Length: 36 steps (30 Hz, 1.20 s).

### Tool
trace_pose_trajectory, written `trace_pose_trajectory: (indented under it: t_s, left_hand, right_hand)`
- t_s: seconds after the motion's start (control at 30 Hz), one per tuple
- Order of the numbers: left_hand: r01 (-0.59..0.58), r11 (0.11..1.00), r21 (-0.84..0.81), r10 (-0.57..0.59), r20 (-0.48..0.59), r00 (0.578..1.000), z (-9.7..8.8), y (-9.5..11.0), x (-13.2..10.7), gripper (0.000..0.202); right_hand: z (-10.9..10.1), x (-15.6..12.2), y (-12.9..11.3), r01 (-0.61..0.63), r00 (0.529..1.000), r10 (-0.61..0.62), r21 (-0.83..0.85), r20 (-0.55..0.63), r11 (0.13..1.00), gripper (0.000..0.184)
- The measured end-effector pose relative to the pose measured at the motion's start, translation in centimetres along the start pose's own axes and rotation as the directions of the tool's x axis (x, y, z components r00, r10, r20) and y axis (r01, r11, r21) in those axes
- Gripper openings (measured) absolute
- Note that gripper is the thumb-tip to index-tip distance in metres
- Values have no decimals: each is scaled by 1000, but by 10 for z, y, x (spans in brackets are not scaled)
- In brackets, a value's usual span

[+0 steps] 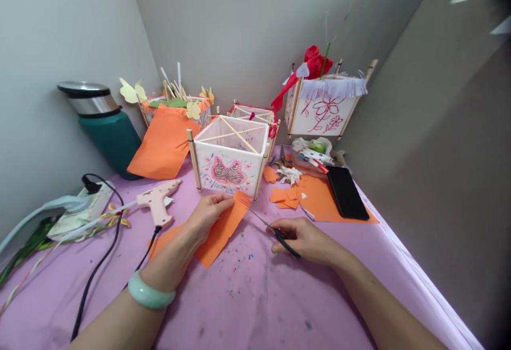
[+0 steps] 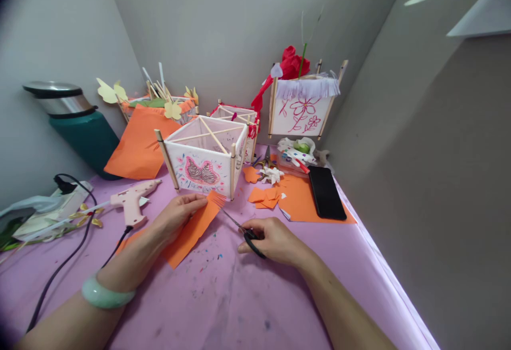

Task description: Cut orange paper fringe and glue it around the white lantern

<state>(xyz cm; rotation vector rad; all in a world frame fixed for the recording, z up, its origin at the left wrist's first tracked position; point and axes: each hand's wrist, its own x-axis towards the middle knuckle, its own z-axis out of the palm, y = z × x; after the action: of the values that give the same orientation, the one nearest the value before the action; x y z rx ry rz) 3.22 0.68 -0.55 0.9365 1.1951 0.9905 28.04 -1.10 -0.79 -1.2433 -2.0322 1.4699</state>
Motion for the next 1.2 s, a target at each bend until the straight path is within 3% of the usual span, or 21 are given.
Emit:
trace_pose_trajectory:
  t_s: [0.93, 1.2]
  left_hand:
    - [-27, 999, 45, 26, 23, 999, 4, 0, -2, 25]
    - [-47, 991, 129, 45, 23, 999, 4, 1, -2, 23]
  right_hand:
    - [4, 4, 7, 23, 997, -27, -56, -68, 998, 43]
    - [4, 4, 7, 26, 997, -34, -109, -75, 994, 45]
